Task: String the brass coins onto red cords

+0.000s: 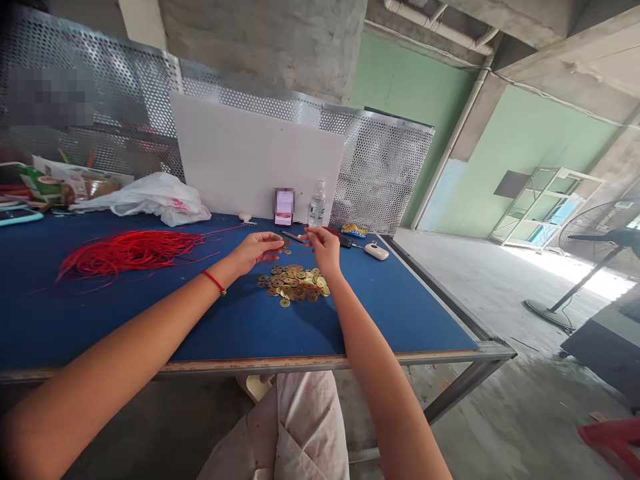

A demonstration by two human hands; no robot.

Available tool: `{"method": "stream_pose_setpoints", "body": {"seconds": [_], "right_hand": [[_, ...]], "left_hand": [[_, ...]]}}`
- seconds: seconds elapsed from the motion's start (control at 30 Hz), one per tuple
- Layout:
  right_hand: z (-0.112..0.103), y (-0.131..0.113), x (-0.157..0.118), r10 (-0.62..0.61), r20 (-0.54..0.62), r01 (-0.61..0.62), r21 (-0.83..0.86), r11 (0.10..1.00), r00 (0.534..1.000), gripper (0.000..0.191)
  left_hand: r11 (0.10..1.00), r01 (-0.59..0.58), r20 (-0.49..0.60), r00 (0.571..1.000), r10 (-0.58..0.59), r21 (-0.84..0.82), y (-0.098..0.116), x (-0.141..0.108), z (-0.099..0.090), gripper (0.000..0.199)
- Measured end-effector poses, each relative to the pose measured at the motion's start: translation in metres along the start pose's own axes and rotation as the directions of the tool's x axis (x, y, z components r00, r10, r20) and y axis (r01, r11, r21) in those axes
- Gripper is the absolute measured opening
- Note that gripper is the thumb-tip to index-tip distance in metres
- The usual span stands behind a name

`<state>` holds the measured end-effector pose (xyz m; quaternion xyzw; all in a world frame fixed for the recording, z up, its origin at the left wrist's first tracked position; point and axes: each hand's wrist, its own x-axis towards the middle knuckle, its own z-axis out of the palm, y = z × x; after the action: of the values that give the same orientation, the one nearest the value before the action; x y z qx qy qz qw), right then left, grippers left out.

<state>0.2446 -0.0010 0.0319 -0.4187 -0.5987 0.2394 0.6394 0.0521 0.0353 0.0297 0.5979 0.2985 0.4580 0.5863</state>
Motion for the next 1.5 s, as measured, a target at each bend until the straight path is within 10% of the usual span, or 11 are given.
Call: {"method": "stream_pose_setpoints", "body": {"seconds": [0.27,0.67,1.03,1.23,1.5], "right_hand": [[0.003,0.000,-0.006,-0.229,0.107,0.253,-0.453,0.855,0.967,0.019],[0.010,0.007,-0.003,0.059,0.143,-0.052,-0.052,0.997,0.988,0.032],[0.007,0.007,-0.003,0.177,0.096,-0.168,-0.091,0.982,0.980,0.029],[0.002,0.010,0.000,0.128,-0.012,-0.129,-0.121,0.984,0.992,0.025],[0.002,0.016,0.001,-0.023,0.124,0.060,-0.301,0.952,0.992,0.017]], "left_hand": [[0.999,-0.002,0.014,1.000,0.001,0.037,0.000,0.000,0.003,0.036],[0.986,-0.023,0.004,1.000,0.023,0.167,0.003,-0.005,0.008,0.032],[0.972,-0.057,0.017,0.998,0.054,0.228,-0.003,-0.002,0.008,0.038],[0.973,-0.052,0.004,0.999,0.052,0.225,-0.004,-0.002,0.007,0.038],[0.986,-0.030,-0.011,0.999,0.032,0.166,0.000,-0.003,0.008,0.043]]}}
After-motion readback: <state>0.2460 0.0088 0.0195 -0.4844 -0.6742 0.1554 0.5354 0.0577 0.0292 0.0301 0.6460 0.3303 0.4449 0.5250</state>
